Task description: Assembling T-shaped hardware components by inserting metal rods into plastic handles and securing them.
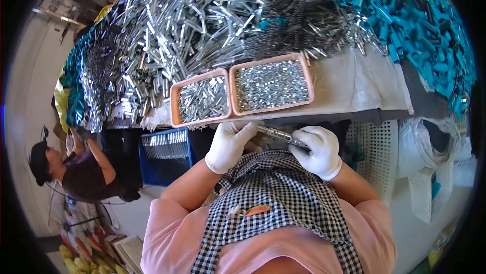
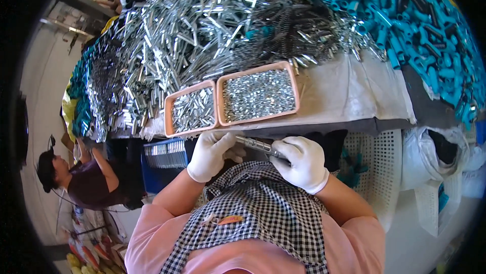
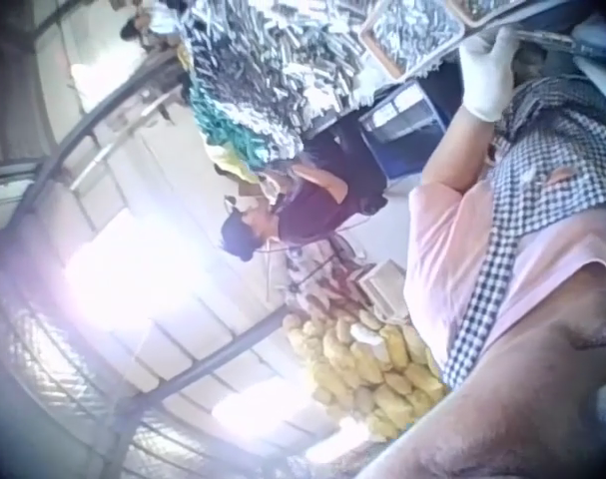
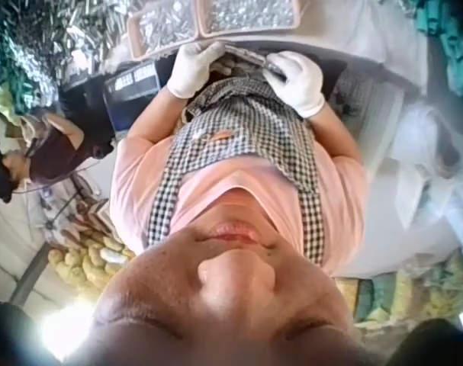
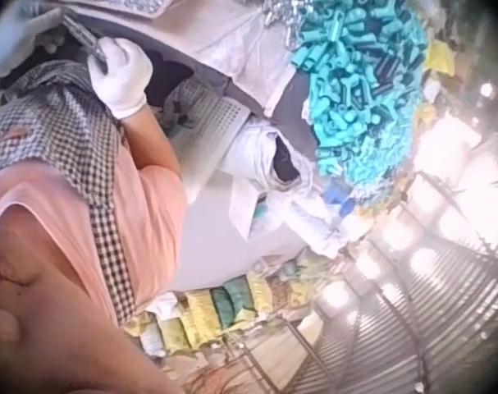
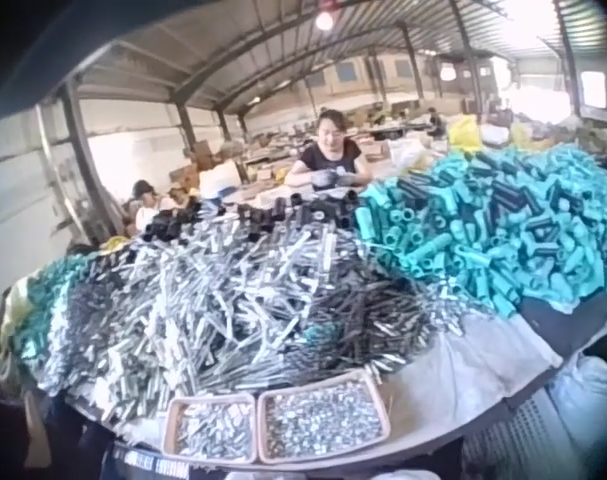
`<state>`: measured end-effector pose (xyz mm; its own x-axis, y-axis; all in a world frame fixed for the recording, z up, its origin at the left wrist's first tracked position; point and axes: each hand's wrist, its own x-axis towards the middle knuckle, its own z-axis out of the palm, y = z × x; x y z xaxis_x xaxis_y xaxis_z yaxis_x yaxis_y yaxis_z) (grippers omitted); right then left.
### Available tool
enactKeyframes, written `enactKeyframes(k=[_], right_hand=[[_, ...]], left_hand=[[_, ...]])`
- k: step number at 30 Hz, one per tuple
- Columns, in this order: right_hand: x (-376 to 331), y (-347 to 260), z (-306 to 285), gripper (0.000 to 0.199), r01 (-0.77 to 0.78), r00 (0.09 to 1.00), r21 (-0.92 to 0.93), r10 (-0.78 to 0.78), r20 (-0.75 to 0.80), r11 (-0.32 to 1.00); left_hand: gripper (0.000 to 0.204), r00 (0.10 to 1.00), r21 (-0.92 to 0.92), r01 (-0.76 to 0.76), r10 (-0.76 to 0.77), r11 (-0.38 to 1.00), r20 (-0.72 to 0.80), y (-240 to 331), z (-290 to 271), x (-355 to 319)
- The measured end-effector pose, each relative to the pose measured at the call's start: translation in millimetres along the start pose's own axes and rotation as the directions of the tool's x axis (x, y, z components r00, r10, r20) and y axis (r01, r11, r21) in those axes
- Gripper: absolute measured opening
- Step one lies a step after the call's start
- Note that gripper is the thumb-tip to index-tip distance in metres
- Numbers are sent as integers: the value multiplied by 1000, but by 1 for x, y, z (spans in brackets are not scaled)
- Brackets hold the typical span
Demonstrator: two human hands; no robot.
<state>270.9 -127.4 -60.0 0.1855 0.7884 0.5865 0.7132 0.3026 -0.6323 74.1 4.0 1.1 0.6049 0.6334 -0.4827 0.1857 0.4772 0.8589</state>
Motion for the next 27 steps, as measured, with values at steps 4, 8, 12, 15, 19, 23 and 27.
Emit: enactKeyframes(k=[4, 8, 12, 15, 19, 23, 27], right_hand=[[2, 11, -16, 39, -2, 1000, -11, 2, -17, 1000], [-5, 26, -30, 39, -37, 996, -35, 34, -85, 999], [-8, 36, -47, 41, -245, 965, 150, 255, -54, 958], [-6, 45, -58, 41, -482, 864, 507, 482, 142, 715], [-3, 47, -76, 30, -685, 469, 699, 612, 637, -203], [-6, 52, -78, 28, -647, 418, 666, 559, 716, -370], [0, 41, -79, 20, -679, 661, 662, 656, 364, 317]], left_hand=[[33, 1000, 109, -25, 26, 994, -7, 5, 25, 17], [34, 1000, 251, -21, 15, 968, 25, 18, 49, 37], [34, 993, 305, 19, -54, 952, 107, 36, 73, 63], [38, 988, 385, -67, 6, 921, 157, 30, 78, 85], [51, 960, 421, -242, 153, 874, 234, 22, 88, 99], [52, 960, 427, -251, 167, 869, 224, 22, 99, 101], [51, 962, 511, -263, 183, 818, 201, 24, 104, 90]])
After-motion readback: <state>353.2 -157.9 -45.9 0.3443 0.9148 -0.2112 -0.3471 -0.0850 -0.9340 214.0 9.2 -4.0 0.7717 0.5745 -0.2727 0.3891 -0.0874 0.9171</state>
